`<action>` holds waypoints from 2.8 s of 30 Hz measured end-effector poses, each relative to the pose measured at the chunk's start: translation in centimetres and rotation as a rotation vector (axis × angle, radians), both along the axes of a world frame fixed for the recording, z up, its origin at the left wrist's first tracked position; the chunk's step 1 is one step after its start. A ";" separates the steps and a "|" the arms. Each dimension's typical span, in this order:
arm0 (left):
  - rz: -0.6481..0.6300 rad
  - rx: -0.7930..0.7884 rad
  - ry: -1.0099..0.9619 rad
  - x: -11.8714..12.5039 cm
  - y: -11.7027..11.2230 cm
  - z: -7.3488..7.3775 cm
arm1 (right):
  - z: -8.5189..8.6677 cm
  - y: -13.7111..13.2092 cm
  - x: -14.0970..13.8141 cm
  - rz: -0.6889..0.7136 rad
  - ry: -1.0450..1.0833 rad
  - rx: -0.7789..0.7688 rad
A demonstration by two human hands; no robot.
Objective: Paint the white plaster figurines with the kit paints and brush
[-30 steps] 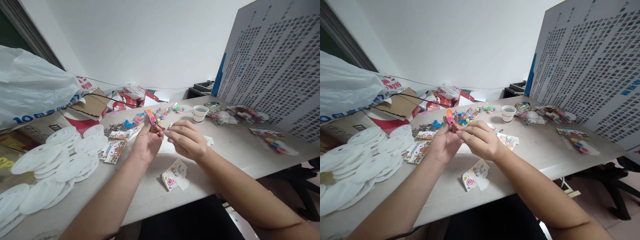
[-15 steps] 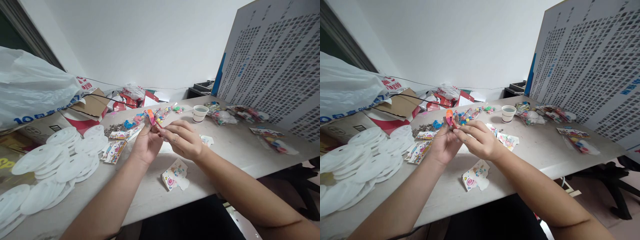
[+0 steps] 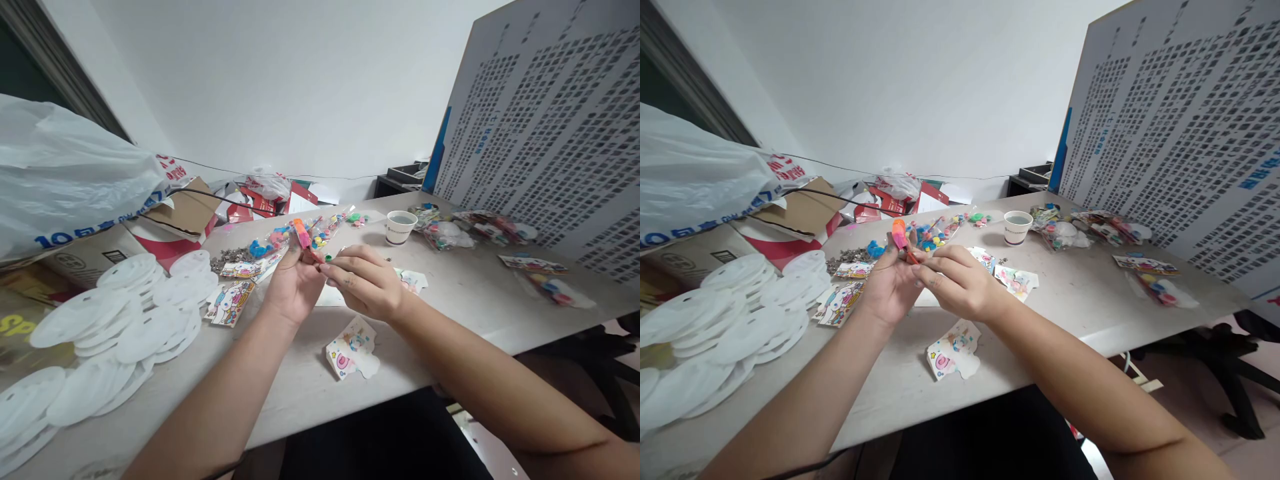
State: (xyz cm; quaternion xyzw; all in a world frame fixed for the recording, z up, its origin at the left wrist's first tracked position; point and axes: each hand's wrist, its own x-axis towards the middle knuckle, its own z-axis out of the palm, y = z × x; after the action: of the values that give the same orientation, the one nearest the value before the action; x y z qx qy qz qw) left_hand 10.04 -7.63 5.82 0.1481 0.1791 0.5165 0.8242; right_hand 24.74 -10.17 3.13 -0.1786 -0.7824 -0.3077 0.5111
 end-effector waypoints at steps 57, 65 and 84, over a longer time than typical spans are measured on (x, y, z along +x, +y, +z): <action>0.080 0.986 1.940 -2.4 4.1 1.9 | 0.5 3.0 6.9 -0.163 0.645 -1.028; 0.288 1.163 1.866 -3.3 4.6 -5.2 | 0.0 3.3 5.1 -0.078 0.374 -1.290; 0.185 0.862 1.868 -2.2 6.7 -7.4 | -2.1 8.0 5.3 -0.224 0.275 -1.087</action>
State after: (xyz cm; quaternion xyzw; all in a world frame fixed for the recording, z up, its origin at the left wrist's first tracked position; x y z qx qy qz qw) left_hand 7.84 -0.97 -1.56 0.7585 0.5581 0.2773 0.1908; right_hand 30.01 -2.16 0.99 -0.5362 -0.7309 0.1128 0.4069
